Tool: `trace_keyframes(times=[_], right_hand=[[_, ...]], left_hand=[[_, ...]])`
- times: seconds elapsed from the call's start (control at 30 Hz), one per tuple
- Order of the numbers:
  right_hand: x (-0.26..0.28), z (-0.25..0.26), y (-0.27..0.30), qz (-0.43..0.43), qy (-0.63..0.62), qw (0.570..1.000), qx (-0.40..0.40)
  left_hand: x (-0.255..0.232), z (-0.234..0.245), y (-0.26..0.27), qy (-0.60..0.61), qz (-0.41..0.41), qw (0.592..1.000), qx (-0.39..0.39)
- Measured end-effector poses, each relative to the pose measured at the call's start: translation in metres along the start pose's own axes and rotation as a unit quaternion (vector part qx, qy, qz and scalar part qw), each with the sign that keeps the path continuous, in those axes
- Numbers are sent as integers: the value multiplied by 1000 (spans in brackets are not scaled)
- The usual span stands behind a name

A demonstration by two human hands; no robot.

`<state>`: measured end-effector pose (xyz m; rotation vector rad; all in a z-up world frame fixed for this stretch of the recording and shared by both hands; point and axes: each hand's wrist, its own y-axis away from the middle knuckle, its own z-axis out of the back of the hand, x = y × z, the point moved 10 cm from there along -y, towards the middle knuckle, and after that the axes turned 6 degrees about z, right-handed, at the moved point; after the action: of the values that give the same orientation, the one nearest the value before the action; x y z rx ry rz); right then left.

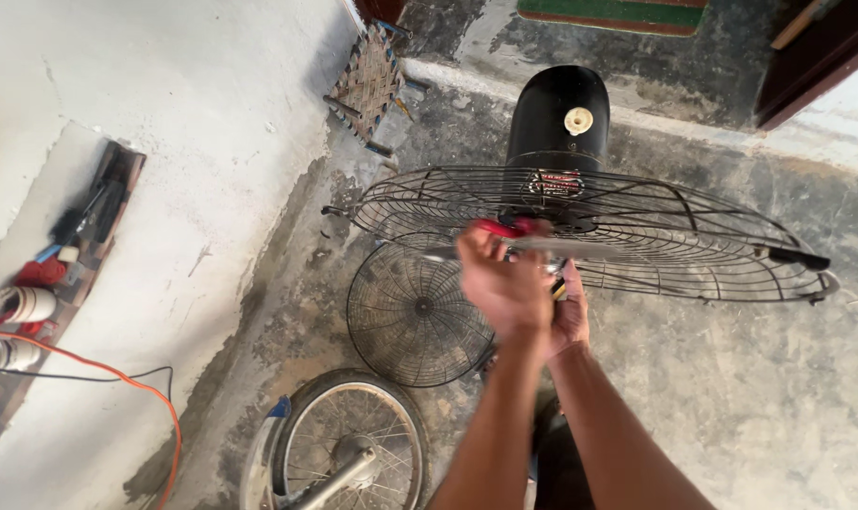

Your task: The person disassembles and reassembles an electric fan. They remove the front grille, detach the fan blades, and then reattach the blades and grille using pliers and a screwdriver. The person also adjusts the fan's tilt mechanism with a screwdriver.

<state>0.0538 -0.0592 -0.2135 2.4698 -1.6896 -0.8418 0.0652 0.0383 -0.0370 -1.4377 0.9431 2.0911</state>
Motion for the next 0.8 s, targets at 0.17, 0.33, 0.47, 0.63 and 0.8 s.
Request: trace_keyframes(times=[0.17,0.33,0.47,0.63,0.8], right_hand=[[27,4,16,141,195,955,-174],[18,6,16,102,190,963,-165],[-6,-3,1,-54,33,997,-48],[18,20,-1,28,120,986,-110],[22,6,10,24,177,980,-89]], left_hand=[[56,23,-56,116,89,989,9],[58,11,-73,287,75,949,107],[27,9,-27,192,35,979,53],[-17,11,22,55,-59,997,-14],[3,4,5,144,-48,988,6]])
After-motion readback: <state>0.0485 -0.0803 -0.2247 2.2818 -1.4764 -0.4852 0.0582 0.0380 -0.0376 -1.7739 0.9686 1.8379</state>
